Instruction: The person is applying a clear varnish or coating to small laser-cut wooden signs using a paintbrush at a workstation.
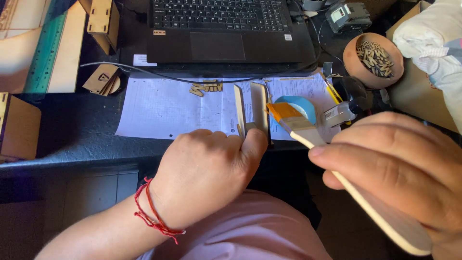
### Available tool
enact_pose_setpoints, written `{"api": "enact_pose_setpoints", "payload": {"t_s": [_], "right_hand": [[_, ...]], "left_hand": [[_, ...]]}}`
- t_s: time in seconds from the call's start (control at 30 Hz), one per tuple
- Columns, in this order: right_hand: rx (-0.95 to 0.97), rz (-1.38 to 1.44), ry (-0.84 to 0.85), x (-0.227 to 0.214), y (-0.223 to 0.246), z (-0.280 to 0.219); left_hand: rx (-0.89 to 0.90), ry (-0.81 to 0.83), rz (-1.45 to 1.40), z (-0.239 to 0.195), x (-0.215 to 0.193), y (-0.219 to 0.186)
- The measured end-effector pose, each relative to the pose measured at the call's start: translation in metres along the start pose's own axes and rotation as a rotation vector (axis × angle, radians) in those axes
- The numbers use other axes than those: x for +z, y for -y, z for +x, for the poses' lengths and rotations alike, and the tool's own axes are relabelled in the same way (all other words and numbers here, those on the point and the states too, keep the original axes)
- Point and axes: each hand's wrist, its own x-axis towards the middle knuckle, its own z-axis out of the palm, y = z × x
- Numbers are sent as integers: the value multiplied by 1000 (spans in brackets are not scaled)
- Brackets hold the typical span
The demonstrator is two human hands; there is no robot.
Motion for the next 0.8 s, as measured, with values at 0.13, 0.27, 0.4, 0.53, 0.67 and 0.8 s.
{"api": "enact_pose_setpoints", "payload": {"t_s": [0.13, 0.27, 0.4, 0.53, 0.67, 0.8], "right_hand": [[-46, 23, -7, 5, 0, -6], [-36, -11, 88, 0, 3, -12], [-63, -31, 142, -3, 0, -17], [-102, -50, 145, -6, -5, -18], [-172, -84, 147, -10, -12, -17], [-251, -100, 157, -9, -15, -16]], "left_hand": [[-4, 30, 0, -1, 0, -1], [-9, 17, 4, -2, 3, -1], [10, 36, 6, -1, 2, -1], [42, 34, -44, 0, 3, -2], [40, 28, -54, 2, 0, -3], [30, 11, 12, 1, -1, -3]]}}
